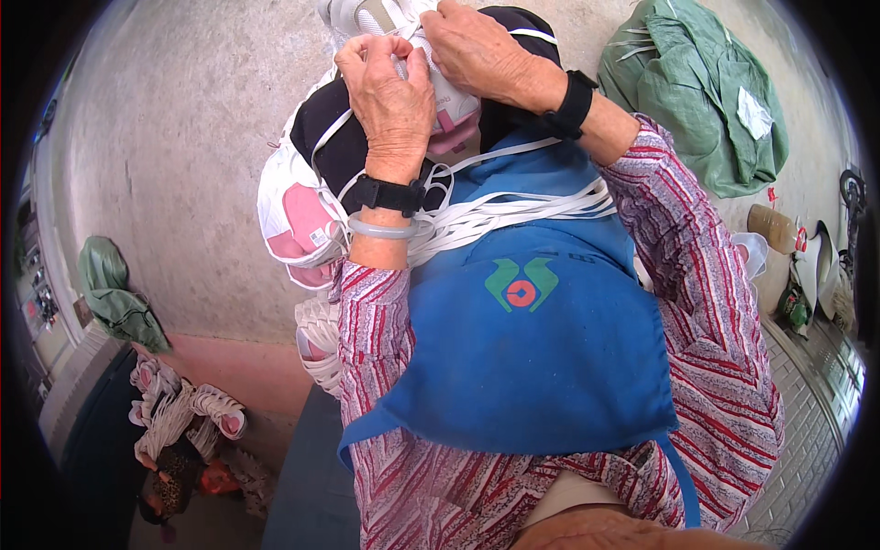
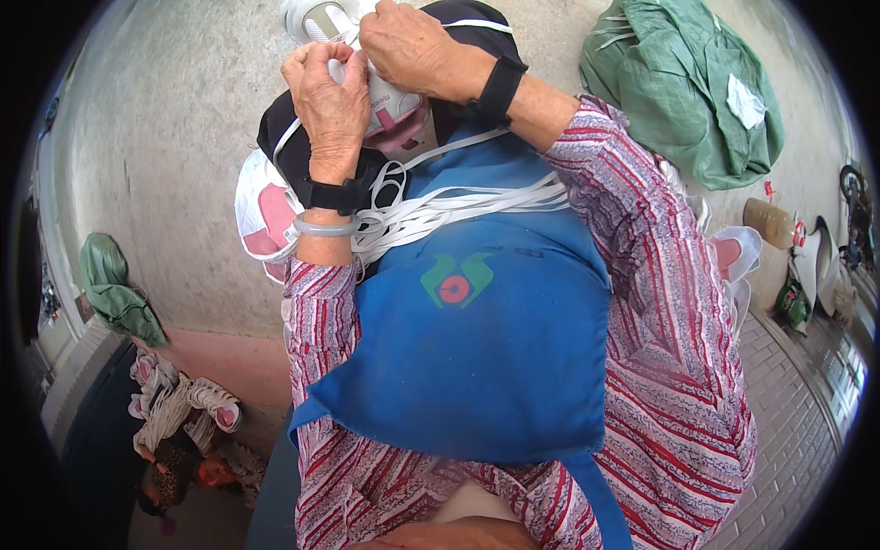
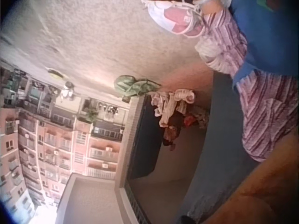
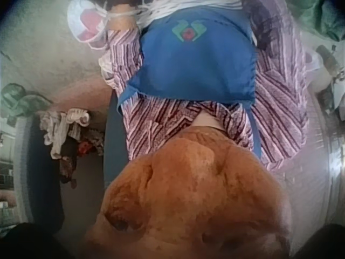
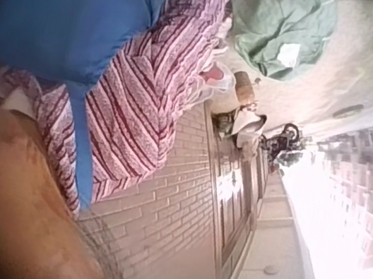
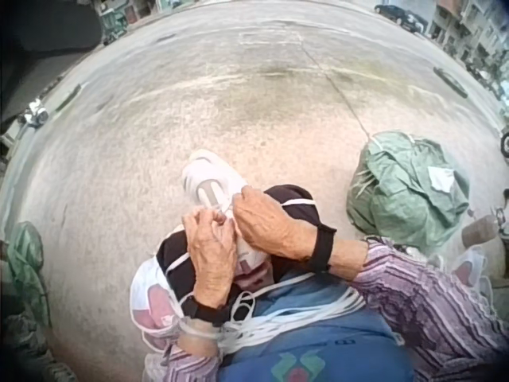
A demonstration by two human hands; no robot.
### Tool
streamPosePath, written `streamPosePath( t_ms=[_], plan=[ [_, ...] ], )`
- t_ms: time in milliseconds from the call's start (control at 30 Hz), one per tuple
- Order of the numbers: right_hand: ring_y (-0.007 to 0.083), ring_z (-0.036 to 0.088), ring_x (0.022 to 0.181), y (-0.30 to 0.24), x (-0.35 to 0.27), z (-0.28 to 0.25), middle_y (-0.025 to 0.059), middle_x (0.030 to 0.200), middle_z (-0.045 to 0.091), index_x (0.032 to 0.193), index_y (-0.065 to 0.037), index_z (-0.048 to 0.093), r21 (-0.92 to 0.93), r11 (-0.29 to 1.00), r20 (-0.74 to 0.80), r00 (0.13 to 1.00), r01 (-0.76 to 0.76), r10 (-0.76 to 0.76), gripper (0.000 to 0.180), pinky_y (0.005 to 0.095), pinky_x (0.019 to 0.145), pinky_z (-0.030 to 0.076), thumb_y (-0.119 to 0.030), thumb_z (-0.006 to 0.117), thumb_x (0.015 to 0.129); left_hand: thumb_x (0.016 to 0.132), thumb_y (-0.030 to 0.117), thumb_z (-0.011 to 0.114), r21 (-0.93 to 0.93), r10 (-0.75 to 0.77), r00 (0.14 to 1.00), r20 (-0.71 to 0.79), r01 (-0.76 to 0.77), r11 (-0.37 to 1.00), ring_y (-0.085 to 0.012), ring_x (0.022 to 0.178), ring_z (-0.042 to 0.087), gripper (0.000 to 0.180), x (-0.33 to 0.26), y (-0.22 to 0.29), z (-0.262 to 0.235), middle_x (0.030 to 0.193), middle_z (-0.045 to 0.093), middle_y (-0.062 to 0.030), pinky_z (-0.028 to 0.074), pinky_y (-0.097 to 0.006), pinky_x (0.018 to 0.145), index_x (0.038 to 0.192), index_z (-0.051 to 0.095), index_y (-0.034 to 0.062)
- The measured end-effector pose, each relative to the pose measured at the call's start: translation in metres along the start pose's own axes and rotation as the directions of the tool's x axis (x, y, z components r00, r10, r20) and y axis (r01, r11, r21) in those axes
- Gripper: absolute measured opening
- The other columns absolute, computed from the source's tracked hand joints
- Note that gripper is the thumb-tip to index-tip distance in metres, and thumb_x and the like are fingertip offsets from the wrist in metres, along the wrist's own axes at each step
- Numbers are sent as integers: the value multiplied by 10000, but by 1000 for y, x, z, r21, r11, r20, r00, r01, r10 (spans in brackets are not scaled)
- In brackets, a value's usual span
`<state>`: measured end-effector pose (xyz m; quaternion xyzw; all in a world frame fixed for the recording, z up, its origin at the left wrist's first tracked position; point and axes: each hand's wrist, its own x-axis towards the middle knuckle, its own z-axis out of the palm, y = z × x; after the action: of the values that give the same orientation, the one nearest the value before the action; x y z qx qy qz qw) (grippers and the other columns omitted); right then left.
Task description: The person is lacing several pairs of shoes, pulling the laces through the eyelets and tying them.
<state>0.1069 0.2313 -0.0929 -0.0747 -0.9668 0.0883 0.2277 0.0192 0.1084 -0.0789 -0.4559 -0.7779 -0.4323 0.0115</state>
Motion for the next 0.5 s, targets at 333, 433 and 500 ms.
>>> streamPosePath(
  t_ms=[333,433,500],
  plan=[
    [376,535,815,0,-9,-14,220,871,515,927,55,521,170,985,114,993,-11,-9,194,424,709,466,-2,570,748,796,89,737,-18,31,986,-164,-34,999,-341,1060,582,103,-8,-17,17,1082,594,-185,497,-402,904,850,674,28],
    [378,540,816,-4,-8,-17,216,876,513,938,45,513,175,984,130,991,-16,-7,186,426,705,466,-7,560,765,805,118,746,44,61,987,-146,-55,998,-334,1080,585,122,-9,-19,19,1083,612,-195,493,-394,917,858,684,28],
    [377,538,813,-6,-9,-20,213,870,509,944,40,511,274,957,150,987,-92,53,192,424,719,461,-12,560,766,809,129,752,17,45,991,-128,-44,999,-337,1093,582,139,-11,-18,17,1088,607,-202,492,-396,921,867,682,24]
  ],
)
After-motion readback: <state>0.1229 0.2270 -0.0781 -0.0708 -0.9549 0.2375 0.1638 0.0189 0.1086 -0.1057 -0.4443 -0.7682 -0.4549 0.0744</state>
